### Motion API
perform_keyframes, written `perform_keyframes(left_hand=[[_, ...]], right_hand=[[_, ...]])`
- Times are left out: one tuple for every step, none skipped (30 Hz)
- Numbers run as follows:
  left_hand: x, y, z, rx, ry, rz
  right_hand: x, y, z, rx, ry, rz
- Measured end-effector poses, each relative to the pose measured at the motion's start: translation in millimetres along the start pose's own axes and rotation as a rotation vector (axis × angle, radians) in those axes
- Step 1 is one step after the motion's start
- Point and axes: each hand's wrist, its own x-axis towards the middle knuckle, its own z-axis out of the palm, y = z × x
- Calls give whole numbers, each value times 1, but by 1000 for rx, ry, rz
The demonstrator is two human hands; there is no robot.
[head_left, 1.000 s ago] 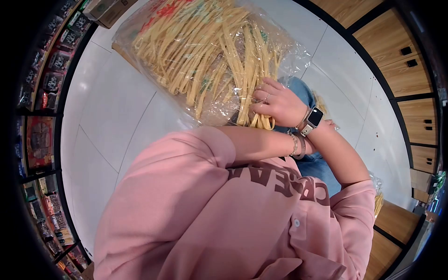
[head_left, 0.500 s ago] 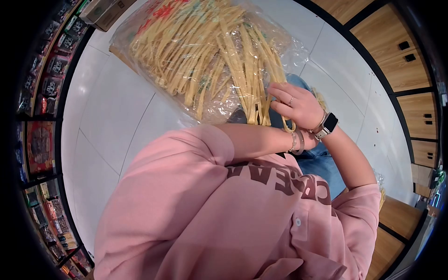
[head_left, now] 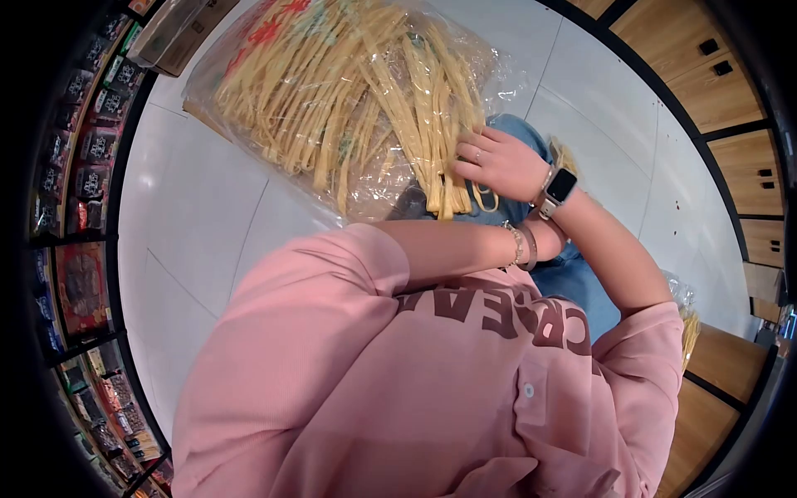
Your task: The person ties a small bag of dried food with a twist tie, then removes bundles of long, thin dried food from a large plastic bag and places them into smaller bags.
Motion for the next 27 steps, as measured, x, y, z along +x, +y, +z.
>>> perform_keyframes(left_hand=[[-2, 7, -9, 1, 26, 25], [-3, 13, -18, 4, 54, 51], [-5, 17, -23, 7, 82, 78], [-6, 16, -20, 49, 125, 115], [-6, 14, -16, 90, 168, 152], [-8, 15, -17, 130, 210, 190], [-8, 15, -17, 128, 203, 183], [-9, 15, -18, 125, 197, 175], [-9, 15, -19, 123, 191, 168], [-8, 14, -17, 73, 188, 161], [-7, 12, -15, 22, 185, 154], [-7, 11, -13, -28, 183, 147], [-6, 9, -12, -25, 130, 104], [-7, 6, -10, -22, 76, 62], [-7, 5, -8, -20, 23, 20], [-7, 5, -6, -36, 48, 30], [-6, 5, -3, -51, 73, 41], [-7, 8, -7, -46, 58, 23], [-9, 17, -19, -40, 44, 4], [-10, 26, -31, -13, -11, -41], [-12, 34, -41, 15, -67, -85], [-13, 27, -28, 28, 97, -27], [-13, 22, -22, 37, 117, -1], [-12, 20, -24, 45, 137, 24], [-12, 20, -25, 53, 156, 51], [-12, 22, -25, 39, 157, -28], [-6, 11, -11, -108, 223, 26]], right_hand=[[3, 0, 2, 8, 23, -6], [6, 0, 3, 13, 46, -13], [9, 0, 4, 18, 70, -20], [13, 0, 9, -3, 134, -28], [15, 0, 10, -4, 122, -21], [18, -1, 9, -6, 110, -13], [19, -2, 7, -7, 98, -5], [18, 0, 7, 9, 124, -21], [15, 2, 7, 25, 150, -37], [13, 3, 6, 40, 176, -55], [10, 4, 4, 42, 201, -57], [8, 3, 0, 44, 226, -61], [5, 2, -6, 45, 250, -64], [2, 0, -12, 71, 236, -46], [0, -4, -16, 54, 266, -30], [-2, -7, -19, 36, 296, -15], [-5, -8, -21, 18, 326, 0], [-10, -6, -23, 14, 273, 34], [-14, -1, -22, 64, 316, 97], [-17, 4, -22, 114, 357, 162], [-17, 6, -25, 163, 400, 228], [-19, 7, -30, 301, 420, 305], [-20, 6, -36, 357, 472, 331], [-20, 3, -42, 414, 523, 356], [-20, -1, -48, 470, 575, 382], [-22, -9, -53, 594, 634, 468], [-22, -15, -60, 588, 706, 487]])
